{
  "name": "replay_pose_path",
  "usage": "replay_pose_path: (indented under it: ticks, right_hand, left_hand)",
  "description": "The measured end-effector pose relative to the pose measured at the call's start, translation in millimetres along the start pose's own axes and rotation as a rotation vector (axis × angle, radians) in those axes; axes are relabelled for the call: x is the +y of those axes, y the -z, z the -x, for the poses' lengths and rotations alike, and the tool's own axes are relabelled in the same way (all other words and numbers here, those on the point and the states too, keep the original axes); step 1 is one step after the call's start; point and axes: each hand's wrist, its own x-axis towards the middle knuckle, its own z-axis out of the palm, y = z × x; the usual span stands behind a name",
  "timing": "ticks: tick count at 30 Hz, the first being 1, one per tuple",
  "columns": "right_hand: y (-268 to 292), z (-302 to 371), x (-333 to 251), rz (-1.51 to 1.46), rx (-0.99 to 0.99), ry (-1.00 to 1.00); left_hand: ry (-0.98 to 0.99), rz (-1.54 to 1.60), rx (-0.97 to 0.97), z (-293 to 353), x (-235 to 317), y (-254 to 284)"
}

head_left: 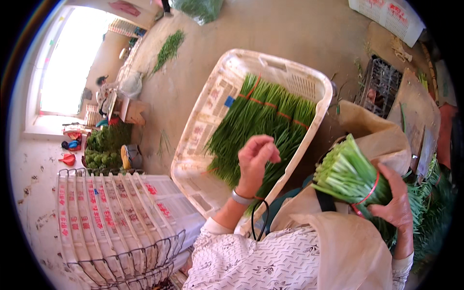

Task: The person bundles large handfuls of chives with red rubber bands, cuts the stem ends off using a knife on a wooden board, and places the trimmed bundles into a white plastic crate.

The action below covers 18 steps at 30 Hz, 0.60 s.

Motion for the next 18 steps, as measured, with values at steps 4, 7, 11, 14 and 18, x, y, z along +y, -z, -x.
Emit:
replay_pose_path:
  ticks: [4, 7, 11, 14, 18]
  right_hand:
    - [-3, -30, -17, 0.038, -0.060, 0.089]
    - [-13, -62, -67, 0.138, -0.133, 0.331]
    - [-50, -75, -78, 0.196, -0.200, 0.545]
    - [-72, -75, -57, 0.397, -0.120, 0.603]
    - [-44, -51, -36, 0.547, -0.180, 0.346]
  left_hand:
    - [-0.129, 0.014, -0.196, -32, 46, 6]
    - [-0.533, -0.326, -0.607, -51, 99, -15]
    - [-0.558, -0.780, -1.064, -36, 104, -76]
    - [-0.288, -0.814, -1.275, -36, 28, -91]
    - [-0.351, -0.606, -1.234, -29, -6, -112]
